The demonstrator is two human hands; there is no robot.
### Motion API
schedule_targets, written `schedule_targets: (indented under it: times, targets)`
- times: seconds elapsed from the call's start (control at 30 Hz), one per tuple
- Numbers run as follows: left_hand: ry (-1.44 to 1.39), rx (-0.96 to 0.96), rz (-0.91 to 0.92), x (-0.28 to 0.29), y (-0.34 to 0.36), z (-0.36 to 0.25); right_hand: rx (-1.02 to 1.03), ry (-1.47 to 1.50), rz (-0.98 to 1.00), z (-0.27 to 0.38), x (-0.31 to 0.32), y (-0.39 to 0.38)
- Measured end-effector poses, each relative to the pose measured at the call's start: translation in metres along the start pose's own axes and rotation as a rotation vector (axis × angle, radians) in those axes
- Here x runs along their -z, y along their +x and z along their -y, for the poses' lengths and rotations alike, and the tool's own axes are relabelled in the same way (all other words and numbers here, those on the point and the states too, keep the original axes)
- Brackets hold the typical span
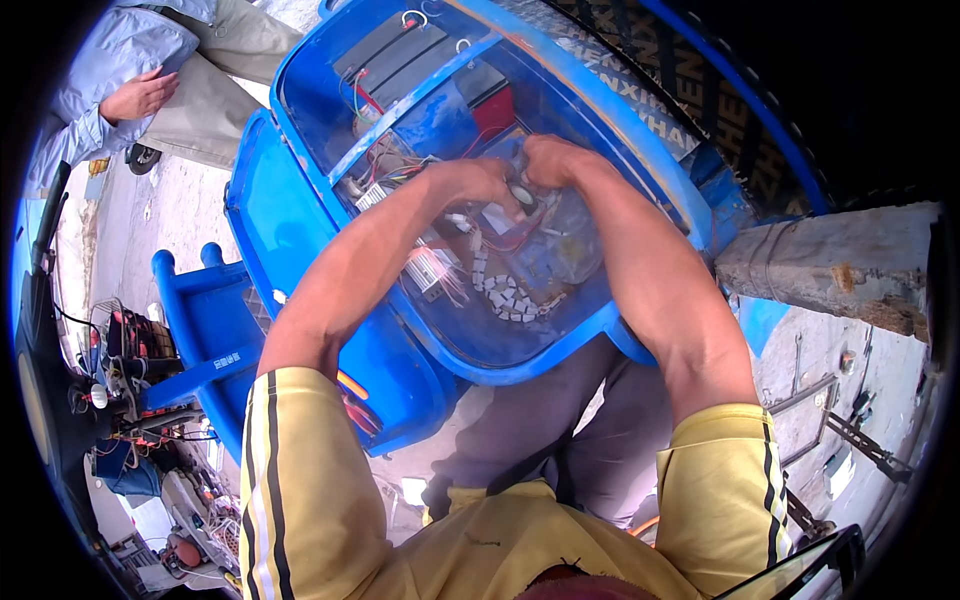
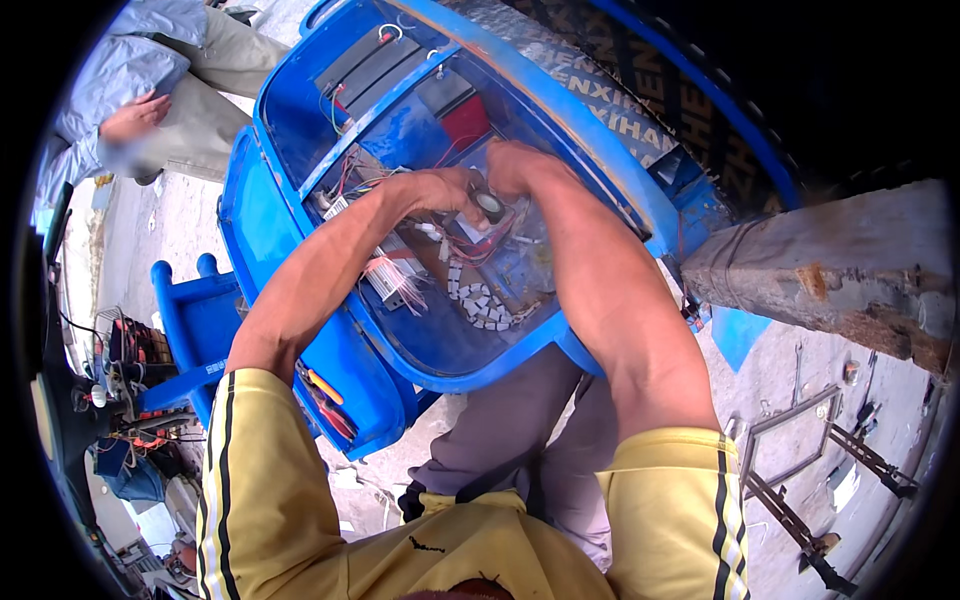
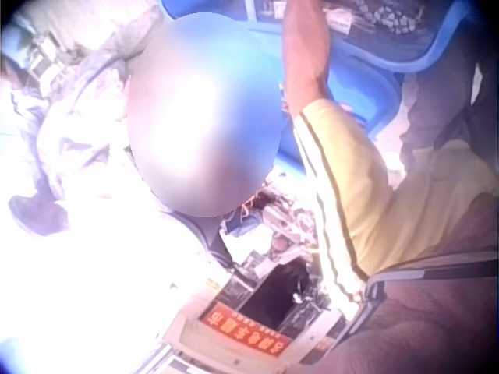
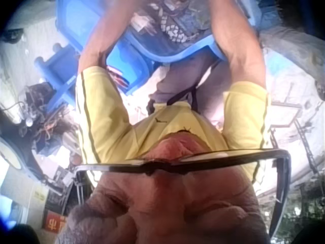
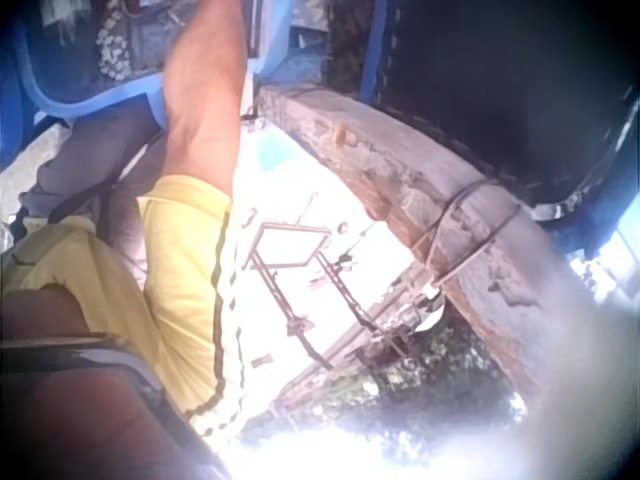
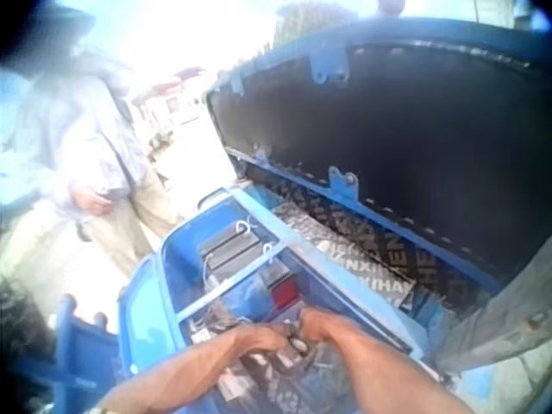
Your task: The person works inside the open compartment of a blue three-wheeled vehicle, handling wires and components. They use electrical tape to wrap and secure connections, then place a plastic bag containing small parts into the compartment.
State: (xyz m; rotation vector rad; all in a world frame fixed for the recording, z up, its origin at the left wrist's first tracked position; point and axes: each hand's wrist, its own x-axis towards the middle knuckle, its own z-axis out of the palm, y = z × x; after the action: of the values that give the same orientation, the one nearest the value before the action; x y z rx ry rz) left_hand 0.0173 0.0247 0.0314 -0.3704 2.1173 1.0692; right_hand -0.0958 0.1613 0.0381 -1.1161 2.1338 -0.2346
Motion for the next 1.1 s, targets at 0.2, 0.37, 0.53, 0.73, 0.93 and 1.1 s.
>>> schedule_targets:
  times: [0.2,0.37,0.53,0.73,0.93,1.1]
  targets:
    - [-0.066,0.033,-0.052,-0.008,0.008,0.003,-0.045,0.026,0.013,0.002,0.003,0.0]
    - [-0.025,0.056,-0.136,-0.008,0.008,0.009,-0.025,0.02,0.051,0.006,0.004,0.0]
    - [-0.149,0.093,-0.192,-0.011,-0.015,-0.012,-0.023,0.064,0.01,0.005,0.005,-0.001]
    - [0.34,0.028,-0.534,-0.001,-0.003,0.004,-0.024,0.066,-0.018,0.015,0.01,-0.015]
    - [-0.494,0.097,-0.489,0.017,-0.011,-0.004,0.035,0.08,-0.023,0.008,0.002,-0.006]
    - [-0.878,0.053,-0.475,0.023,-0.006,0.005,0.027,-0.009,0.03,0.003,-0.002,0.008]
